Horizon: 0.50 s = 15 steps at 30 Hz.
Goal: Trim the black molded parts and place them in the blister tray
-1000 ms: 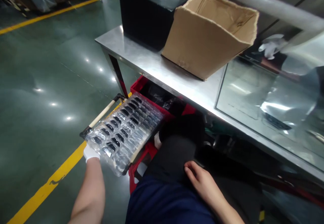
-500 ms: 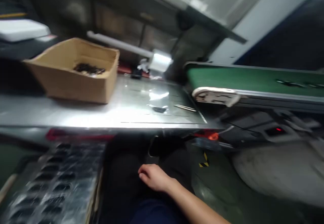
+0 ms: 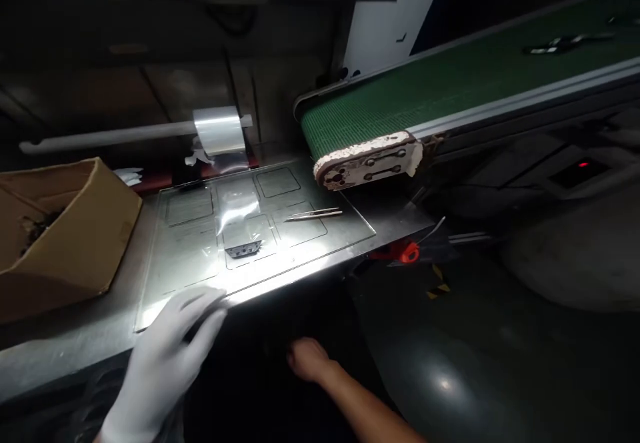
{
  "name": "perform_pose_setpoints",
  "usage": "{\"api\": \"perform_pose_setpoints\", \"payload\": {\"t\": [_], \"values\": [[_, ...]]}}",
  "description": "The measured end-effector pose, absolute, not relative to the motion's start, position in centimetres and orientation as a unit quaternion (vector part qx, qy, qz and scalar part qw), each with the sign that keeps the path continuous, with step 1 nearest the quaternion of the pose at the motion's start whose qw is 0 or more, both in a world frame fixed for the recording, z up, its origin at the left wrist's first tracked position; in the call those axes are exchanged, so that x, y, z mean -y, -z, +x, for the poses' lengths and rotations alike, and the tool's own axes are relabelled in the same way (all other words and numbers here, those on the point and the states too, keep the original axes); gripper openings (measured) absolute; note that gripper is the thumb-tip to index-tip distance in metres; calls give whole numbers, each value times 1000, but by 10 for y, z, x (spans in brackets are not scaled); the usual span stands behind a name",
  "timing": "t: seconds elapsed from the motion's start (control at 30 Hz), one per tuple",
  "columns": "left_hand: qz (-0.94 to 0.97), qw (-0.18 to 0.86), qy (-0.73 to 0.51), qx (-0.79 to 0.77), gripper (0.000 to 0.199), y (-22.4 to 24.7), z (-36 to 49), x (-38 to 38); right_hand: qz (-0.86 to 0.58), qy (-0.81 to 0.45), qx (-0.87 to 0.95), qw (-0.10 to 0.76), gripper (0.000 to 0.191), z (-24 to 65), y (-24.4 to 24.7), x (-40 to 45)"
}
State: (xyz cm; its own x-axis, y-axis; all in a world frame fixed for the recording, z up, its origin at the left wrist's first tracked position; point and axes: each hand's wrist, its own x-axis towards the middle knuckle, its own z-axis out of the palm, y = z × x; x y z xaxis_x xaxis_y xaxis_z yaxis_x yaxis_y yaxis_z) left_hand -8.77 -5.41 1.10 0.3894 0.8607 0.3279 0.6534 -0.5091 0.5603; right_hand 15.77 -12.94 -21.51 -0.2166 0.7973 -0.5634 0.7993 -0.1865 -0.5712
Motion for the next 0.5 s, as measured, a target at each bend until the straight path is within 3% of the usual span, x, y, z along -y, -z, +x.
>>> {"api": "perform_pose_setpoints", "payload": {"t": [0.13,0.27,0.4,0.5], "values": [[900,110,-131,-401,18,-39,-21,-23,642,467,-607,-39,28,158,236,134],[927,17,-16,-375,25,-44,-14,-52,641,498,-573,-113,27,170,241,133],[929,40,-38,-365,26,-56,-19,-64,619,531,-555,-165,22,182,245,129],[889,19,-150,-433,23,-65,-21,-73,591,557,-550,-192,20,179,249,128]]}}
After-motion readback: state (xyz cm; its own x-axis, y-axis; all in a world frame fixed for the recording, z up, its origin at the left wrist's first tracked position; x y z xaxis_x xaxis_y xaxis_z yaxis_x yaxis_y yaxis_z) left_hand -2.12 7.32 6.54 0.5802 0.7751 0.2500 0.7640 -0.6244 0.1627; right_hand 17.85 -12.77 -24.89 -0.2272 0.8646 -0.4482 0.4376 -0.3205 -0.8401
